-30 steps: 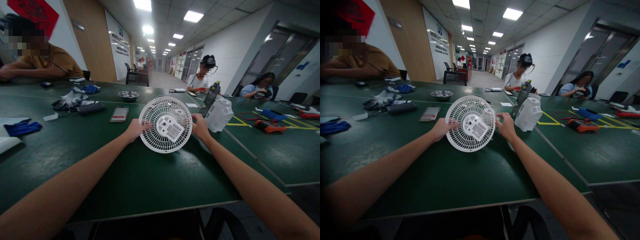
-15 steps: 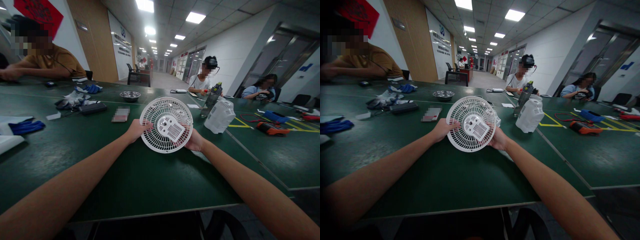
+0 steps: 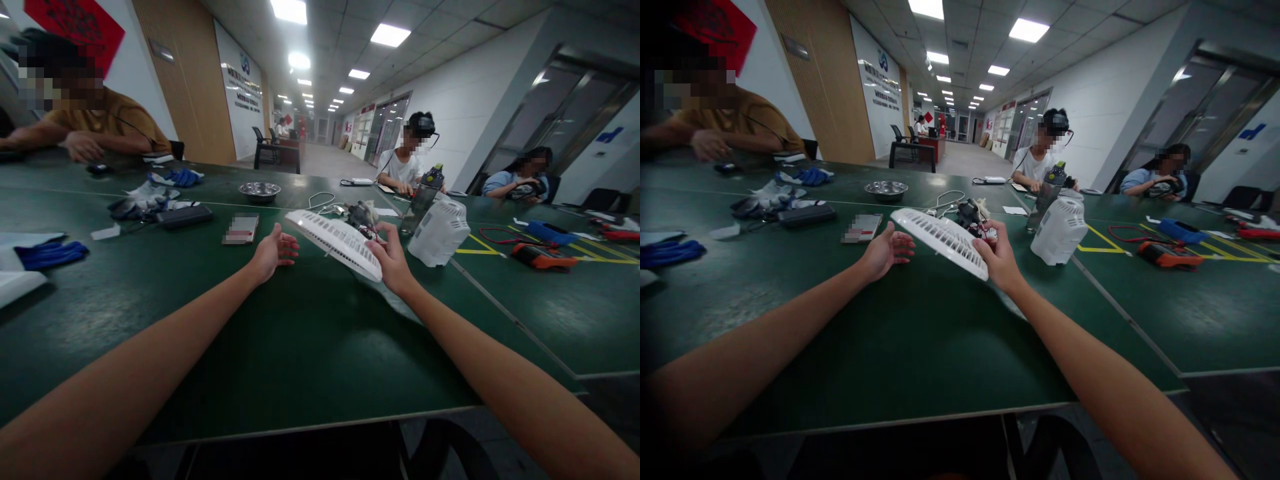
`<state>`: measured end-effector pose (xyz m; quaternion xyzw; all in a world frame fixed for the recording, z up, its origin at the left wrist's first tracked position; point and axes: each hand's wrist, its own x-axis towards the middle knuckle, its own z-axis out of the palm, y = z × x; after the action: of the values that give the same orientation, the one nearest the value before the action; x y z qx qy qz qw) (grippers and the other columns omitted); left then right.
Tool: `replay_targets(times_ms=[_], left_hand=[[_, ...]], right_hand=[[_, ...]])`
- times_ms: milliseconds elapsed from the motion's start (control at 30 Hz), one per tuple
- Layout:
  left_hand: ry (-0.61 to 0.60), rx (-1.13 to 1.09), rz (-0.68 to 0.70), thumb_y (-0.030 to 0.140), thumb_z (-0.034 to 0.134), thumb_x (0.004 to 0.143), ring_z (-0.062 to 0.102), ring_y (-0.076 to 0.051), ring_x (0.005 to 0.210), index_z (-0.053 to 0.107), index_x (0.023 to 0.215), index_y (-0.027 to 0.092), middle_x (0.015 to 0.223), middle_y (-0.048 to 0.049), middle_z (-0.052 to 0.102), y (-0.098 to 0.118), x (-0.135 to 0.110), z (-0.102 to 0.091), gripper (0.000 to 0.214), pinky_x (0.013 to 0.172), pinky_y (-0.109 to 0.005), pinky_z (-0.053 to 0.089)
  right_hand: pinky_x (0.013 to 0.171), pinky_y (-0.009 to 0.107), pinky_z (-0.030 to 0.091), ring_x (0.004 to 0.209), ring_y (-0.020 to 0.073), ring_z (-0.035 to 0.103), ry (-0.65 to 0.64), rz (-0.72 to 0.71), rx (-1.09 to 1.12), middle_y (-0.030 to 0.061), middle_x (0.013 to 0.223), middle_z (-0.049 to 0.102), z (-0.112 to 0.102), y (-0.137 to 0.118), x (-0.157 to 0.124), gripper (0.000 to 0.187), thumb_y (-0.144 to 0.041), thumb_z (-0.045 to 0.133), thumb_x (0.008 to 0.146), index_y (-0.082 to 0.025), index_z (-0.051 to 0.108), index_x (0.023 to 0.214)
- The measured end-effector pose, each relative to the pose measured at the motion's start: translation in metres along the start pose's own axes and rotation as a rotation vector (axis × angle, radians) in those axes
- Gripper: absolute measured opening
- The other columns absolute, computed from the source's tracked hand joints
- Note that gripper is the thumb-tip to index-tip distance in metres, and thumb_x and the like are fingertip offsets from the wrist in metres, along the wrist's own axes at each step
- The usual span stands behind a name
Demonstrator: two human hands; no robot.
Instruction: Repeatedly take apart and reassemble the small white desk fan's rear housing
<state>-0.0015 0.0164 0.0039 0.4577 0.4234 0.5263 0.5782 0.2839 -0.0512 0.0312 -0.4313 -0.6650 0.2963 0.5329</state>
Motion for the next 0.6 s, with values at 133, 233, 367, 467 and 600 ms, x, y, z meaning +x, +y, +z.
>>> replay_targets(times_ms=[133, 233, 367, 467, 600], left_hand=[[-0.143, -0.155, -0.127, 0.065, 0.027, 0.102, 0.073, -0.025, 0.076, 0.073, 0.097, 0.012, 0.083, -0.0155, 0.076, 0.0065, -0.0024, -0.0038, 0.07, 0.067, -0.034, 0.057], [-0.204, -0.191, -0.248, 0.058, 0.037, 0.102, 0.075, -0.028, 0.077, 0.074, 0.092, 0.01, 0.08, -0.0178, 0.077, 0.0097, -0.0025, -0.0071, 0.062, 0.072, -0.036, 0.06], [-0.176, -0.174, -0.341, 0.036, 0.057, 0.099, 0.075, -0.025, 0.07, 0.073, 0.085, 0.01, 0.077, -0.015, 0.076, 0.0082, 0.001, -0.0083, 0.034, 0.07, -0.036, 0.063], [-0.073, -0.173, -0.299, 0.019, 0.062, 0.096, 0.075, -0.02, 0.067, 0.073, 0.088, 0.01, 0.078, -0.0124, 0.076, 0.0061, 0.0039, -0.0052, 0.017, 0.069, -0.033, 0.064], [-0.011, -0.15, -0.261, 0.014, 0.064, 0.094, 0.074, -0.019, 0.064, 0.072, 0.087, 0.008, 0.077, -0.0116, 0.075, 0.006, 0.0046, -0.0007, 0.011, 0.064, -0.03, 0.064]], right_hand=[[0.076, 0.037, 0.051, 0.079, 0.0201, 0.061, -0.077, -0.16, -0.266, -0.0005, 0.094, 0.062, -0.0067, 0.0024, -0.0044, 0.047, -0.055, 0.064, 0.09, -0.033, 0.043, 0.126], [0.083, 0.04, 0.051, 0.084, 0.0219, 0.063, -0.151, -0.251, -0.441, 0.0027, 0.101, 0.064, -0.0063, 0.0036, -0.006, 0.048, -0.055, 0.063, 0.09, -0.031, 0.045, 0.127], [0.089, 0.043, 0.051, 0.092, 0.0249, 0.065, -0.228, -0.328, -0.541, 0.0069, 0.113, 0.066, -0.0044, 0.0081, -0.0047, 0.05, -0.057, 0.065, 0.089, -0.029, 0.048, 0.127], [0.094, 0.046, 0.052, 0.1, 0.0277, 0.066, -0.278, -0.34, -0.561, 0.0096, 0.122, 0.066, -0.0044, 0.0103, -0.0025, 0.052, -0.058, 0.065, 0.09, -0.028, 0.05, 0.13], [0.099, 0.05, 0.05, 0.106, 0.0301, 0.066, -0.319, -0.323, -0.583, 0.0105, 0.13, 0.064, -0.0057, 0.0089, -0.0002, 0.054, -0.058, 0.066, 0.089, -0.029, 0.051, 0.133]])
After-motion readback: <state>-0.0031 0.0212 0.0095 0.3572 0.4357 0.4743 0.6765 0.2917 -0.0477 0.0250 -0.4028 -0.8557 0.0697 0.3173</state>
